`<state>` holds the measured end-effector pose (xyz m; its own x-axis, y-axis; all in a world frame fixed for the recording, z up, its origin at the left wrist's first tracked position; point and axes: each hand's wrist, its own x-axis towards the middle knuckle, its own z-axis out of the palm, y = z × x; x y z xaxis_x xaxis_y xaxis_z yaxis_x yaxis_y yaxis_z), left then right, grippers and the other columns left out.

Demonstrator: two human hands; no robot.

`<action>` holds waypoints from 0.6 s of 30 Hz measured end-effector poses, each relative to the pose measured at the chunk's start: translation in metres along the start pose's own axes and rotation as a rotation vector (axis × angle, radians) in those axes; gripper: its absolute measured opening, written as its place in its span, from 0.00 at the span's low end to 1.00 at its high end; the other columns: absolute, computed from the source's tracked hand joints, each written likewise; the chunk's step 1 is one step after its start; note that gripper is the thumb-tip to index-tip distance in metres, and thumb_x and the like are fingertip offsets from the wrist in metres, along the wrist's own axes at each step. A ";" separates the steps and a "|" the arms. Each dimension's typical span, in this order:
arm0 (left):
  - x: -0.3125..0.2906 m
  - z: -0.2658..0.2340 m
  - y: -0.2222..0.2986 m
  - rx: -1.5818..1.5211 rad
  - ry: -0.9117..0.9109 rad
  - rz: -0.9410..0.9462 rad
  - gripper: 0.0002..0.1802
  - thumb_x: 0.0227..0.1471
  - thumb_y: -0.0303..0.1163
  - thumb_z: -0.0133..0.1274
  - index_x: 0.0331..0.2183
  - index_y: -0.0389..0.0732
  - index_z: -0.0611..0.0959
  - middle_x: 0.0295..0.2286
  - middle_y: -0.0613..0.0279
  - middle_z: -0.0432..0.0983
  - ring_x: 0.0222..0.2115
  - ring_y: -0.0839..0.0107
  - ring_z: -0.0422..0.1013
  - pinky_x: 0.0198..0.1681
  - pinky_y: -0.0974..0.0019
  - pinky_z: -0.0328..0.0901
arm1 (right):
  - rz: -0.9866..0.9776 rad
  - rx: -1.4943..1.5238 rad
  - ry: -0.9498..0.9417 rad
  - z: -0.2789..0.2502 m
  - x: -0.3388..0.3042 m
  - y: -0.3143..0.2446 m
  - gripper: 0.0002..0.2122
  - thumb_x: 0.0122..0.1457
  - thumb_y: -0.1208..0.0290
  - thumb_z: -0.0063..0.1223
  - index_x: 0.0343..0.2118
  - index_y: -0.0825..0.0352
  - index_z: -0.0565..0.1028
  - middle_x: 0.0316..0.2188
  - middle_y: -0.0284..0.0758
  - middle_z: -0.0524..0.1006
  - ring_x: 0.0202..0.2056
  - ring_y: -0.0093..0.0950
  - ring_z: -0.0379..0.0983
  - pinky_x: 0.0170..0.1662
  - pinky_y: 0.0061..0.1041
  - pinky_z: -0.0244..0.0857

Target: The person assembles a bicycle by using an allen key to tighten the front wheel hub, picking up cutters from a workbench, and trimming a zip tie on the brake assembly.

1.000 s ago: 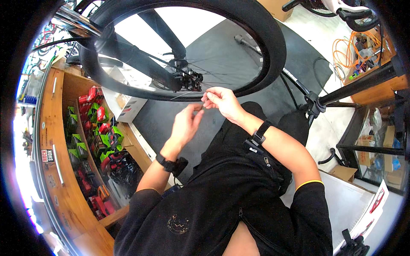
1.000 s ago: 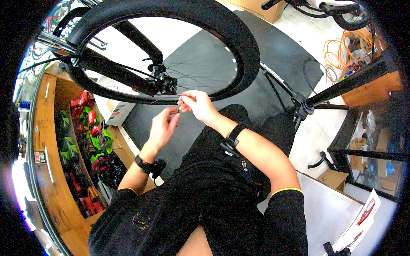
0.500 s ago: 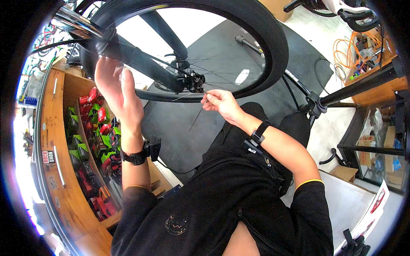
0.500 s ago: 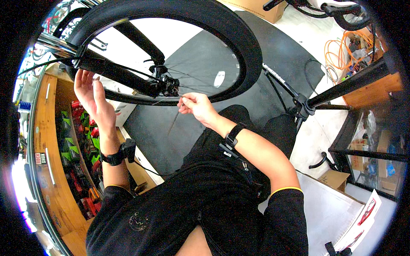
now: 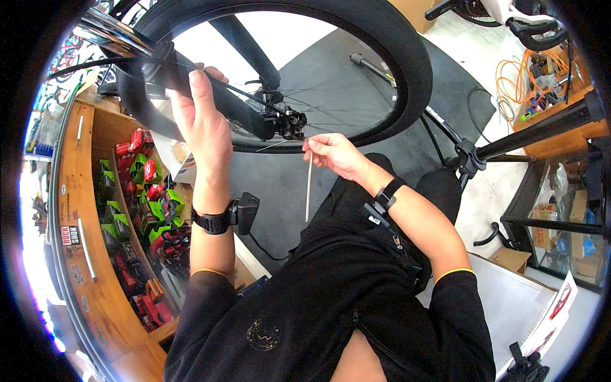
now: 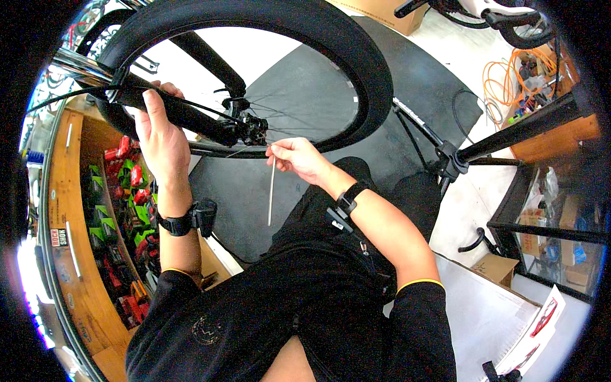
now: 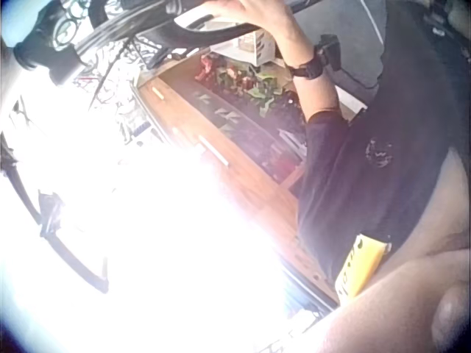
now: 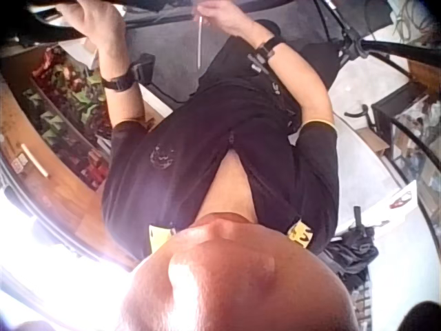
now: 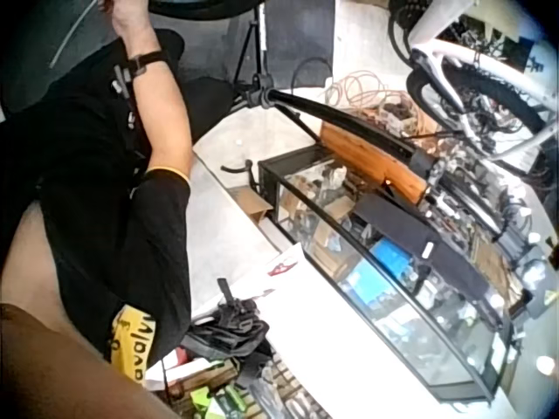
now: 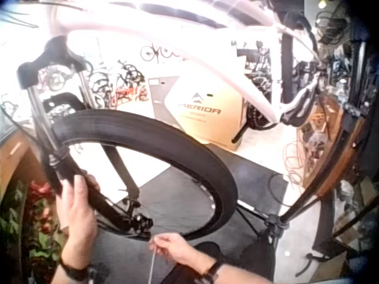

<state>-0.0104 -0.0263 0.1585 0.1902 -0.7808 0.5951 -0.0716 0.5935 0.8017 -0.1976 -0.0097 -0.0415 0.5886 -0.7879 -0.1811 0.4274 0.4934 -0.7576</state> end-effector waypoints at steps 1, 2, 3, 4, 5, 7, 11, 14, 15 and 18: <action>0.000 0.001 -0.001 0.043 0.008 0.016 0.16 0.65 0.41 0.40 0.43 0.38 0.71 0.31 0.63 0.72 0.32 0.75 0.67 0.39 0.71 0.62 | 0.016 0.008 -0.014 -0.004 0.002 -0.002 0.09 0.63 0.67 0.50 0.37 0.67 0.77 0.31 0.33 0.78 0.30 0.18 0.72 0.36 0.18 0.67; 0.000 0.002 -0.002 0.087 0.015 0.031 0.18 0.65 0.43 0.39 0.42 0.38 0.71 0.30 0.62 0.73 0.32 0.74 0.67 0.39 0.70 0.63 | 0.057 0.034 -0.035 -0.009 0.005 -0.003 0.08 0.62 0.67 0.51 0.36 0.67 0.77 0.31 0.32 0.78 0.31 0.19 0.73 0.37 0.19 0.67; 0.001 0.003 -0.002 0.081 0.025 0.029 0.17 0.65 0.43 0.39 0.41 0.37 0.71 0.30 0.62 0.73 0.31 0.74 0.67 0.38 0.70 0.63 | 0.047 0.039 -0.024 -0.009 0.005 -0.005 0.08 0.62 0.67 0.51 0.36 0.67 0.77 0.31 0.32 0.78 0.32 0.20 0.73 0.38 0.20 0.67; 0.001 0.005 -0.002 0.075 0.035 0.027 0.17 0.65 0.43 0.39 0.41 0.37 0.71 0.29 0.62 0.72 0.31 0.74 0.67 0.37 0.70 0.63 | 0.038 0.044 -0.014 -0.007 0.005 -0.005 0.08 0.62 0.67 0.51 0.36 0.66 0.77 0.32 0.31 0.78 0.33 0.21 0.74 0.38 0.20 0.68; 0.001 0.007 -0.003 0.068 0.045 0.025 0.17 0.65 0.43 0.39 0.40 0.37 0.70 0.28 0.62 0.72 0.30 0.74 0.67 0.36 0.70 0.63 | 0.027 0.049 -0.002 -0.005 0.005 -0.004 0.08 0.62 0.68 0.51 0.36 0.66 0.77 0.32 0.31 0.78 0.33 0.22 0.74 0.39 0.21 0.68; 0.005 0.005 -0.009 0.071 0.060 0.096 0.16 0.65 0.42 0.40 0.39 0.37 0.70 0.26 0.62 0.71 0.27 0.74 0.67 0.34 0.71 0.63 | 0.028 0.070 0.079 0.013 -0.001 -0.004 0.09 0.63 0.65 0.50 0.36 0.66 0.74 0.33 0.31 0.75 0.35 0.27 0.75 0.42 0.29 0.70; 0.007 0.013 -0.018 0.104 0.168 0.196 0.12 0.62 0.34 0.45 0.30 0.37 0.71 0.20 0.65 0.70 0.20 0.77 0.66 0.26 0.73 0.62 | 0.225 0.047 0.236 0.049 -0.021 -0.024 0.07 0.65 0.68 0.44 0.37 0.67 0.67 0.28 0.33 0.71 0.31 0.29 0.73 0.39 0.36 0.74; 0.005 0.017 -0.019 0.055 0.244 0.131 0.10 0.50 0.25 0.60 0.31 0.38 0.73 0.22 0.68 0.71 0.22 0.80 0.67 0.26 0.76 0.63 | 0.238 -0.549 0.298 0.068 -0.028 -0.022 0.17 0.59 0.70 0.52 0.44 0.74 0.61 0.28 0.37 0.71 0.30 0.26 0.73 0.32 0.32 0.75; 0.006 0.014 -0.025 0.015 0.221 0.125 0.15 0.46 0.23 0.64 0.34 0.38 0.74 0.25 0.68 0.72 0.24 0.81 0.68 0.28 0.77 0.64 | 0.311 -0.785 0.329 0.080 -0.031 -0.034 0.22 0.56 0.69 0.55 0.45 0.79 0.60 0.30 0.44 0.74 0.32 0.33 0.76 0.35 0.34 0.73; 0.011 0.007 -0.031 0.092 0.162 0.211 0.16 0.46 0.23 0.64 0.35 0.39 0.74 0.26 0.69 0.72 0.25 0.81 0.67 0.29 0.77 0.64 | 0.219 -1.316 0.281 0.078 -0.023 -0.035 0.24 0.53 0.68 0.56 0.43 0.84 0.61 0.35 0.58 0.75 0.39 0.48 0.75 0.41 0.38 0.71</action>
<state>-0.0130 -0.0544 0.1406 0.3155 -0.5961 0.7383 -0.2134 0.7136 0.6673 -0.1723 0.0199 0.0380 0.3330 -0.8653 -0.3747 -0.7132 0.0288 -0.7004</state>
